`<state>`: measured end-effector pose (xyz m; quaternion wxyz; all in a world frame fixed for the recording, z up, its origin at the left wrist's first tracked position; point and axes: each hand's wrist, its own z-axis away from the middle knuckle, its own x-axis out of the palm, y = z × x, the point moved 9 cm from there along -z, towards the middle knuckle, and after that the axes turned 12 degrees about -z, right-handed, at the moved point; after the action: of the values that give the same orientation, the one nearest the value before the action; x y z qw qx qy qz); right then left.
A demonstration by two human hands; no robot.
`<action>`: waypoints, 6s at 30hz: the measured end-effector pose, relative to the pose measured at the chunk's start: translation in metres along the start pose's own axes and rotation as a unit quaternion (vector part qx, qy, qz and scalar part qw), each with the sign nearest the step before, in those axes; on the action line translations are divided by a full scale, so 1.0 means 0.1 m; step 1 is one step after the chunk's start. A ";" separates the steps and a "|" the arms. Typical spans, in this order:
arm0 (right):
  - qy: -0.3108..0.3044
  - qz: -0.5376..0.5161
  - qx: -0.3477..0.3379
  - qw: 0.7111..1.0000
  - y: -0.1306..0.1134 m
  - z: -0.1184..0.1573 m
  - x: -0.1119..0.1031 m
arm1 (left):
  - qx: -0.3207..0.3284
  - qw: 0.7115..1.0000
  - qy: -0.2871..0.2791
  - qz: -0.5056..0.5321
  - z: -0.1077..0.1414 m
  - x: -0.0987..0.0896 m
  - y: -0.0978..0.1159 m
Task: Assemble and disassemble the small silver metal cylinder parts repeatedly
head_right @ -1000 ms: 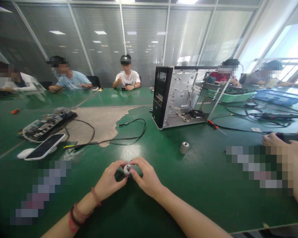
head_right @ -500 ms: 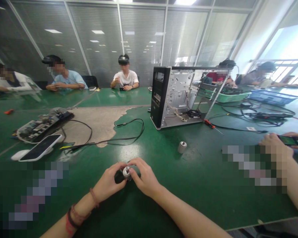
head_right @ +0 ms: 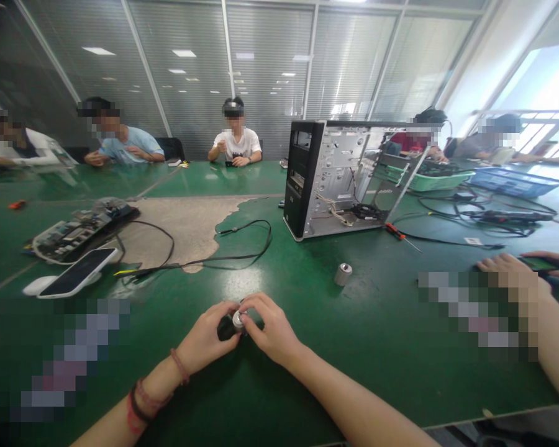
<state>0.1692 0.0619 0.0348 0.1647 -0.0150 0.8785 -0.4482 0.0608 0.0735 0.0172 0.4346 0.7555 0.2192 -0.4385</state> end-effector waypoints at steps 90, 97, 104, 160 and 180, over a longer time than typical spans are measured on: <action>-0.106 0.081 0.050 0.990 0.12 0.09 0.08 | 0.043 0.995 -0.007 -0.091 0.00 -0.13 -0.01; 0.004 0.091 0.038 0.995 0.10 0.02 -0.27 | 0.028 0.995 0.005 -0.095 -0.02 -0.18 -0.09; 0.112 0.120 0.086 0.983 -0.04 0.14 -0.93 | 0.042 0.994 0.014 -0.103 0.00 -0.18 -0.04; -0.122 0.251 0.074 0.957 0.27 0.20 -0.04 | 0.018 0.992 0.027 -0.125 -0.01 -0.20 -0.14; 0.155 0.342 0.208 0.903 0.25 0.96 -2.52 | 0.001 0.991 0.031 -0.128 0.02 -0.22 -0.15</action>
<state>0.4392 0.0459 0.0321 0.1692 0.3907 0.7309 -0.5335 0.0376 0.0810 0.0282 0.3665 0.7349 0.3272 -0.4674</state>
